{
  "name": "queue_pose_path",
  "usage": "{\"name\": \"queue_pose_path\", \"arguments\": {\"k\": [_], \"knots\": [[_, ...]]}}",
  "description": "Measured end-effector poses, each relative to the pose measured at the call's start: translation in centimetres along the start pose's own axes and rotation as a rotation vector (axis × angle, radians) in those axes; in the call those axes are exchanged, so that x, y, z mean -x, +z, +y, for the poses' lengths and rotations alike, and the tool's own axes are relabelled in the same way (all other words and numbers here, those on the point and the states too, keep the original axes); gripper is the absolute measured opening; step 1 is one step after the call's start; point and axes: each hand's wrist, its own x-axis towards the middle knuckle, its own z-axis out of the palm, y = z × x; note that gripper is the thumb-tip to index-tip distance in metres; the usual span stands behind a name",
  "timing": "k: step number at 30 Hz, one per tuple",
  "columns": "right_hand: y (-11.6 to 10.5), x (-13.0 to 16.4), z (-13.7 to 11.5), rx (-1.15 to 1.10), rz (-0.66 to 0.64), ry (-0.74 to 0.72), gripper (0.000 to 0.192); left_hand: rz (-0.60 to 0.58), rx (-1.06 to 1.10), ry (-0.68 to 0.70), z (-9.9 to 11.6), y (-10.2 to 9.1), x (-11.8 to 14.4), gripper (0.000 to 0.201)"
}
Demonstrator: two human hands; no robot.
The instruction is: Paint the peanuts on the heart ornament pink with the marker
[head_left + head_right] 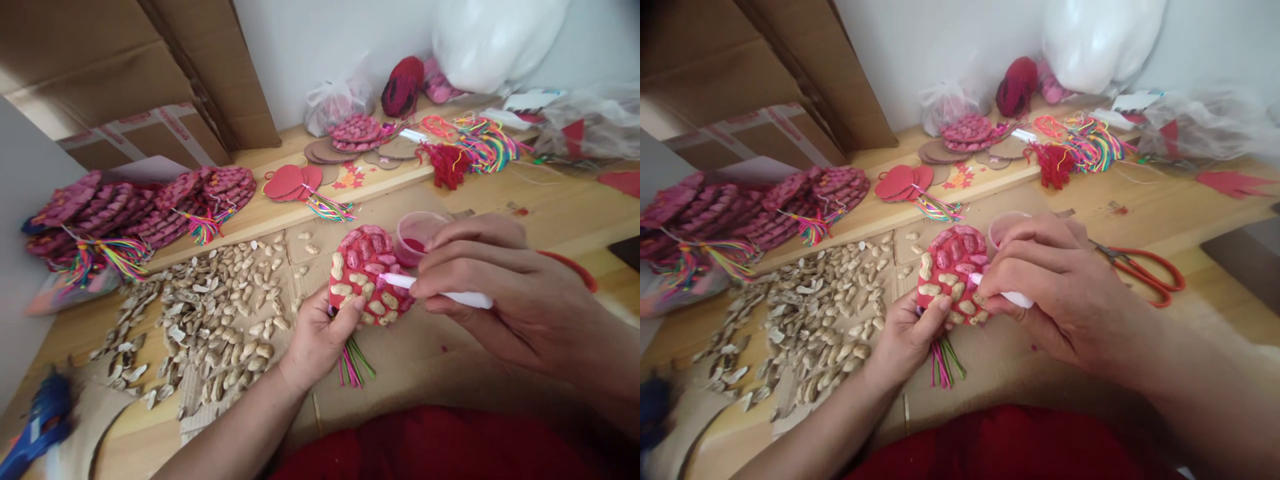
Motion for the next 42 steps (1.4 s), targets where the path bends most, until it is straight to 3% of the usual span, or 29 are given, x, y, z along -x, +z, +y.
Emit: {"name": "queue_pose_path", "arguments": {"k": [12, 24, 33, 42], "knots": [[-0.5, 0.0, -0.5, 0.005, -0.061, 0.031, 0.013, 0.014, -0.09, 0.024, 0.2, 0.0, 0.0, 0.034], [-1.2, -0.3, 0.4, -0.074, 0.064, 0.087, 0.013, -0.005, 0.302, -0.113, -1.2, -0.4, 0.0, 0.028], [-1.1, -0.2, 0.2, -0.176, 0.092, 0.139, 0.014, -0.017, 0.166, -0.085, -1.1, -0.7, 0.3, 0.038], [-0.6, -0.1, 0.6, -0.185, 0.099, 0.15, 0.013, -0.092, 0.168, -0.091, -0.2, -0.6, 0.2, 0.029]]}}
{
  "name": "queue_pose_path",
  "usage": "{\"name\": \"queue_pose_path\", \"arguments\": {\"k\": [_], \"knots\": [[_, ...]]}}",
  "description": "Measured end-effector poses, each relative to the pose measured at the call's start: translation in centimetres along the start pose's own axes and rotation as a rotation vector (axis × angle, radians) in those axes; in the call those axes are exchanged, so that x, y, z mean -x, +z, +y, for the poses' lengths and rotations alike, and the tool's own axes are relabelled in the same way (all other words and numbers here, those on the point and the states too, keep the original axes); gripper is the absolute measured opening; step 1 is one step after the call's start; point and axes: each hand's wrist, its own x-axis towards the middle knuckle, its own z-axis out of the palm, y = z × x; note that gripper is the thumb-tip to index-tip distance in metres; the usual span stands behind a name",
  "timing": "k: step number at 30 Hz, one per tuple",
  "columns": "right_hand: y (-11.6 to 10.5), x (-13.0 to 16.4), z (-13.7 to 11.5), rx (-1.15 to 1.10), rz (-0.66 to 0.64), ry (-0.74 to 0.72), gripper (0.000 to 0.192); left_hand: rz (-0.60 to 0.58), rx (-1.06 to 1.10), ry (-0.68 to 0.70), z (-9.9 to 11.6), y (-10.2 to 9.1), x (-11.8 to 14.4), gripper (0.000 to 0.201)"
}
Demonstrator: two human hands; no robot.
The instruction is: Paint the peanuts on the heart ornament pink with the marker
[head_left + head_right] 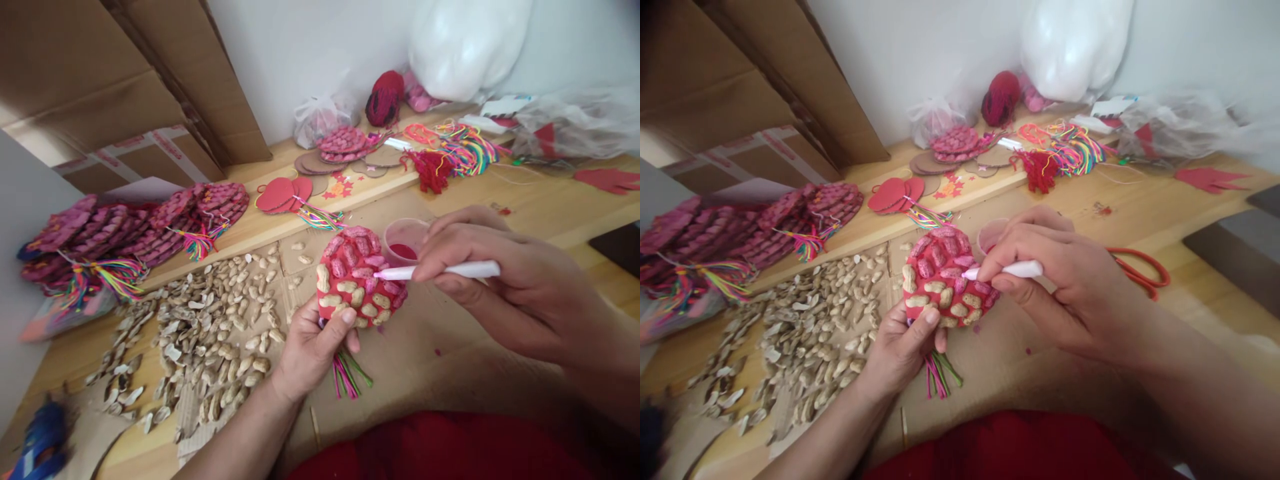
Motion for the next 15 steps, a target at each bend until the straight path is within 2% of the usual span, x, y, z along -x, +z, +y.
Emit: {"name": "queue_pose_path", "arguments": {"k": [6, 15], "knots": [[0.07, -0.06, 0.33, 0.015, 0.003, -0.003, 0.012, 0.014, 0.045, 0.019, 0.32, 0.35, -0.16, 0.029], [0.54, 0.22, 0.0, 0.04, 0.042, 0.062, 0.017, 0.024, 0.112, -0.02, -0.55, -0.31, -0.09, 0.025]]}}
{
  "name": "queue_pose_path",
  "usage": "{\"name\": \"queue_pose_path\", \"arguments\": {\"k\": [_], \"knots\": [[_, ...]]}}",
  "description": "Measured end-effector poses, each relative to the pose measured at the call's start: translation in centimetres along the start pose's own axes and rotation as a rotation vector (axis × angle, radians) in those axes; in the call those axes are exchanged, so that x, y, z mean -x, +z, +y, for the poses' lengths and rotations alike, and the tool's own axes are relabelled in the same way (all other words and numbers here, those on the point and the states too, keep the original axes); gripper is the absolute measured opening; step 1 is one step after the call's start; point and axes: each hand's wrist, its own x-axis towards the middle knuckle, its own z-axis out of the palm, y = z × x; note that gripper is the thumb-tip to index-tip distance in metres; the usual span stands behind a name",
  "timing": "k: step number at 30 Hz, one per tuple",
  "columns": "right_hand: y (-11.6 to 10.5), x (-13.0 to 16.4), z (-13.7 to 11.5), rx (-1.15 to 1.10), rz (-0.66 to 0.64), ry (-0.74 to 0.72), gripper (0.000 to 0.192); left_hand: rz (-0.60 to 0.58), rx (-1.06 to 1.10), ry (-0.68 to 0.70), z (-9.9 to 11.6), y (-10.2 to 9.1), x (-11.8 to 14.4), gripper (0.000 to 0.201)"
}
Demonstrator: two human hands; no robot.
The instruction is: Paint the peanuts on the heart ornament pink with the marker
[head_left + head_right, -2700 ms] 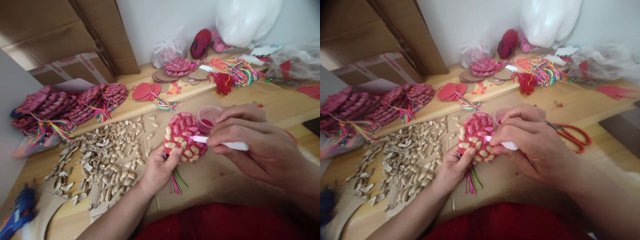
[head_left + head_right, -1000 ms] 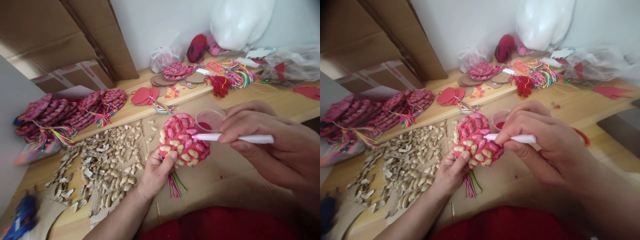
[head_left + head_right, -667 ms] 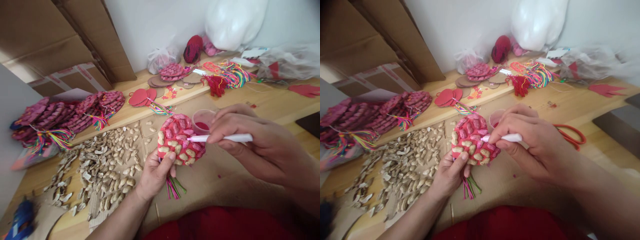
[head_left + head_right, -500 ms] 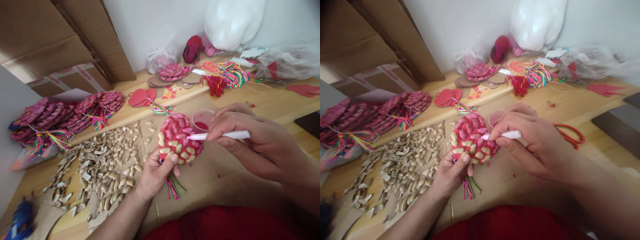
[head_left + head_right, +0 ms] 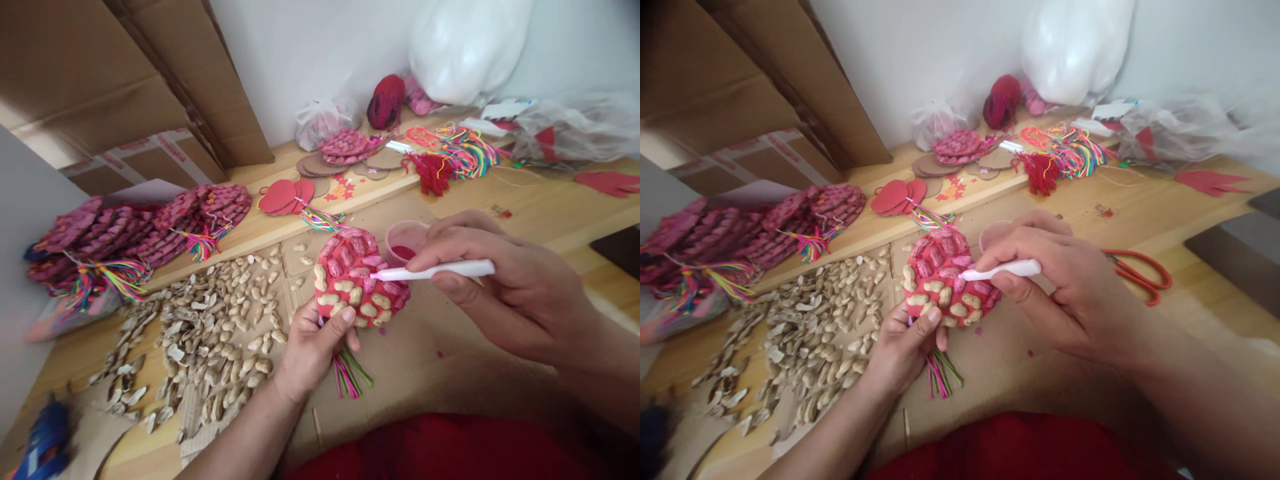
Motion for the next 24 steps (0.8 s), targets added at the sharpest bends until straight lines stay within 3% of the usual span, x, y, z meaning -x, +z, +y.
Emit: {"name": "queue_pose_path", "arguments": {"k": [5, 13, 24], "knots": [[-0.3, 0.1, 0.0, 0.004, 0.052, 0.034, 0.017, -0.005, -0.011, 0.004, -0.2, -0.2, 0.0, 0.026], [-0.1, 0.1, 0.1, -0.013, 0.025, 0.044, 0.015, 0.013, 0.036, -0.011, 0.0, -0.1, 0.0, 0.029], [0.5, 0.1, -0.8, 0.093, 0.039, -0.046, 0.014, 0.044, 0.215, -0.048, 0.9, 0.6, -0.4, 0.031]]}}
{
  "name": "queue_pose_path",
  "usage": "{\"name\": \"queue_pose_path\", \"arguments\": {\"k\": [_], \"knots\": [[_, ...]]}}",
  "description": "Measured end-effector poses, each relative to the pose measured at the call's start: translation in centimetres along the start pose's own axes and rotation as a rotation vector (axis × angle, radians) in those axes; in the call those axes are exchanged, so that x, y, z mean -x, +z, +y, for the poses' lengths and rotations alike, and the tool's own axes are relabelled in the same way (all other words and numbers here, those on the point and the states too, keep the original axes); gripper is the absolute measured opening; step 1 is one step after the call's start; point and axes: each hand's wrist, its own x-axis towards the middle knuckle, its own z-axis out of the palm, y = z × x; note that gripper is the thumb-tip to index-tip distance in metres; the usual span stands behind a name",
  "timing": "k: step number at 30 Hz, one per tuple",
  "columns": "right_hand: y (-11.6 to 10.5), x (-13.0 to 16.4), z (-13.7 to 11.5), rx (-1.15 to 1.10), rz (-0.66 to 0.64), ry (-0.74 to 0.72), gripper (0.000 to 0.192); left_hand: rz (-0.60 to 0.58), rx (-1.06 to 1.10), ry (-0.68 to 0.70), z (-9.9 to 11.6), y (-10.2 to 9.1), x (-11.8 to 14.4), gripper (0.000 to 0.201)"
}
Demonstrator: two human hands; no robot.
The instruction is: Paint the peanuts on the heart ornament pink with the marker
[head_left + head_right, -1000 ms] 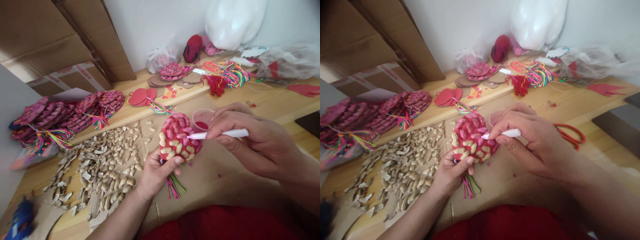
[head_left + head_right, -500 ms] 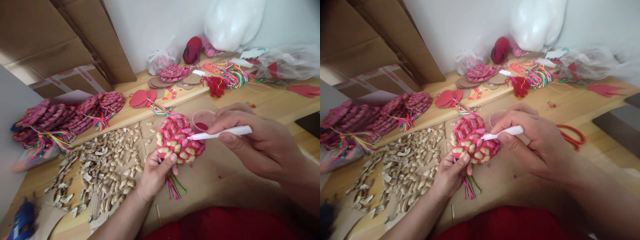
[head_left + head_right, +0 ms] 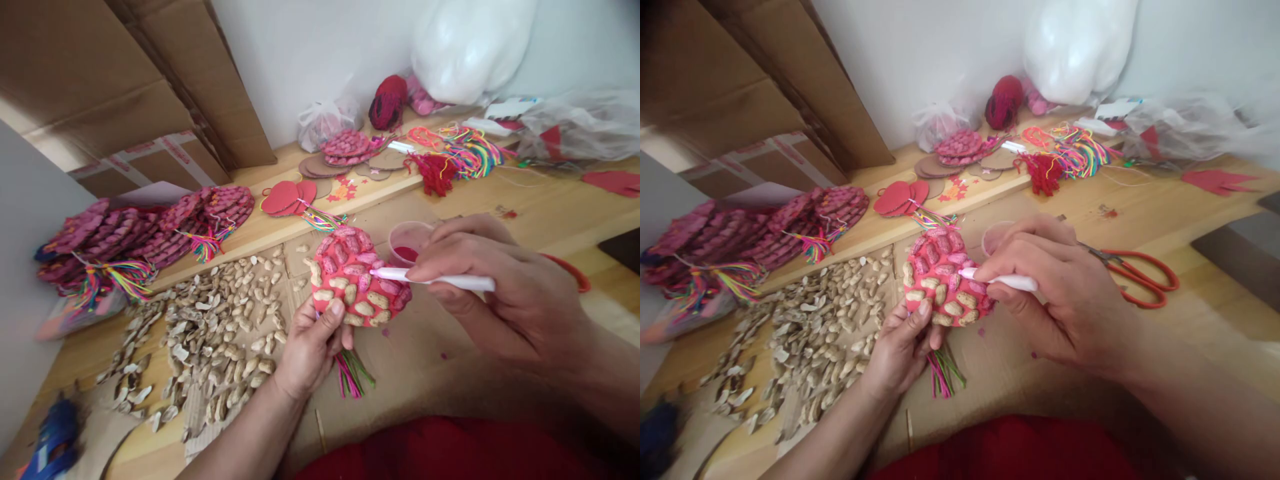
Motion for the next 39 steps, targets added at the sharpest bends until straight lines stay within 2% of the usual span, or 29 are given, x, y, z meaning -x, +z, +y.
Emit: {"name": "queue_pose_path", "arguments": {"k": [5, 10, 12, 17, 19, 25, 32, 39], "knots": [[0.5, 0.1, 0.1, 0.027, 0.041, -0.04, 0.018, -0.014, 0.084, -0.024, 0.2, -0.2, -0.1, 0.029], [1.1, 0.4, 0.0, 0.048, -0.046, -0.114, 0.019, -0.007, 0.14, -0.015, 0.3, -0.2, -0.3, 0.027], [0.9, 0.4, -0.1, 0.025, -0.034, -0.085, 0.019, -0.017, 0.135, -0.02, 0.3, -0.1, -0.3, 0.029], [-0.2, 0.2, 1.1, 0.067, 0.247, 0.138, 0.016, 0.012, 0.091, -0.024, 0.3, 0.0, -0.2, 0.029], [-0.5, 0.1, 2.1, 0.142, 0.289, 0.208, 0.008, 0.018, 0.064, -0.033, 0.3, 0.0, -0.1, 0.029], [-0.2, -0.2, 4.0, 0.281, 0.181, 0.202, 0.011, 0.042, 0.039, -0.073, 0.3, 0.0, 0.2, 0.031], [0.9, -0.2, 4.1, 0.33, 0.124, 0.237, 0.02, 0.079, -0.012, -0.078, 0.3, 0.4, 0.2, 0.034], [1.6, -0.1, 4.1, 0.285, 0.102, 0.21, 0.017, 0.084, -0.045, -0.086, 0.4, 0.6, 0.3, 0.037]]}}
